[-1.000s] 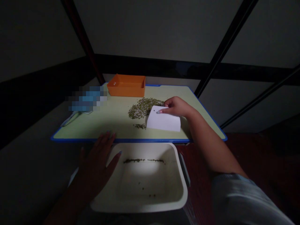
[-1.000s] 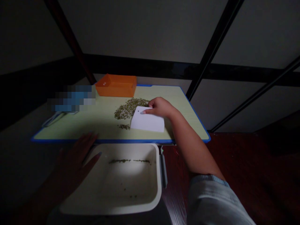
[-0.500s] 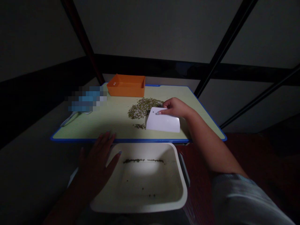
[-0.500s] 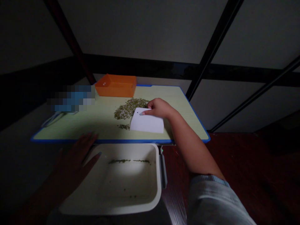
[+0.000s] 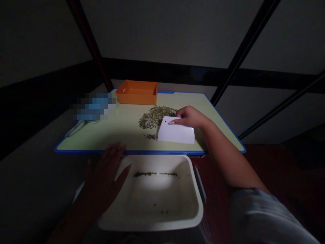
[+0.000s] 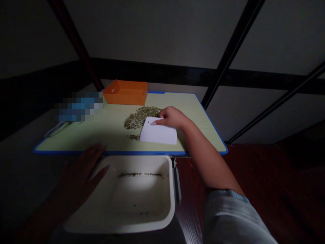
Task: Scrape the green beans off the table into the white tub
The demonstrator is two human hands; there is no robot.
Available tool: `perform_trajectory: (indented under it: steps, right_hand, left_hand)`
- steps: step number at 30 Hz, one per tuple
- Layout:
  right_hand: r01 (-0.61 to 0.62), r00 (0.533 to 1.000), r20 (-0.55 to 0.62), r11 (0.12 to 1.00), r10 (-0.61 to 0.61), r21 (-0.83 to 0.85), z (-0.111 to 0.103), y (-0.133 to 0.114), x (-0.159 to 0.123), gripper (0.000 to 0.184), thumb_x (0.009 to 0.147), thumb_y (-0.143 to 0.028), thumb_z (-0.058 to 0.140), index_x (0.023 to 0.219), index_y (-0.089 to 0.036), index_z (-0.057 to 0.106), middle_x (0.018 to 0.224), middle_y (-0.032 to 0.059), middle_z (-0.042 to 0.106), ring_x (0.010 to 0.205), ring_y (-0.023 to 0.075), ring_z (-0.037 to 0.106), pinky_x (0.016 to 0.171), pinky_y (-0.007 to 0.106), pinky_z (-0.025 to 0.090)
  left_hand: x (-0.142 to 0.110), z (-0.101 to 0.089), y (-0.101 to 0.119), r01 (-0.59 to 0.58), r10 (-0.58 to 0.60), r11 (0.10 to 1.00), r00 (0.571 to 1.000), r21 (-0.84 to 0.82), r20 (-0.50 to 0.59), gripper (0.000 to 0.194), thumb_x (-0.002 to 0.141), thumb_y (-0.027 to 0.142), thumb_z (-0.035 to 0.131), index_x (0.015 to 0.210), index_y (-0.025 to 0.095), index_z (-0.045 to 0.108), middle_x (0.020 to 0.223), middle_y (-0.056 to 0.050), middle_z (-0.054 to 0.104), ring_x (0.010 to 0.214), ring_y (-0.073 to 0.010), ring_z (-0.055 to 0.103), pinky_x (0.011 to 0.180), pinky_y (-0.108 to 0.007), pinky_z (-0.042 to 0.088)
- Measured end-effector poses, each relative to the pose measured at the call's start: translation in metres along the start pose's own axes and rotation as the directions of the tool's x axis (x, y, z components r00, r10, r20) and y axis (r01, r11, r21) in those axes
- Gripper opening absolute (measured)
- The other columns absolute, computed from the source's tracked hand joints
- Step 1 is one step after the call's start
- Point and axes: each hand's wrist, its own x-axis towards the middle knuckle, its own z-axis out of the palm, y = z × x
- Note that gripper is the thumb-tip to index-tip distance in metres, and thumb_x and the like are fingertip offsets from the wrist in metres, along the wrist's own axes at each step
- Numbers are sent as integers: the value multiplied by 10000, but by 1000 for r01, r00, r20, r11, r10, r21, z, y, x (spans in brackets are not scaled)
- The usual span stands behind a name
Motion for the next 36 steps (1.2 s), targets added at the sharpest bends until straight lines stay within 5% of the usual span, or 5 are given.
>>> perform_trajectory:
  steps: [36]
  right_hand:
    - [-22,1000,7,999,21,36,1,-5,-1,484,685,-590,659,529,-188,438,475,-62,359,505,76,301,533,279,181]
  left_hand:
    - [-2,-3,0,-10,10,1000,1000,-16,3,607,902,508,212,1457,269,274,1581,-50,255,1471,-252,202,1155,-655,152]
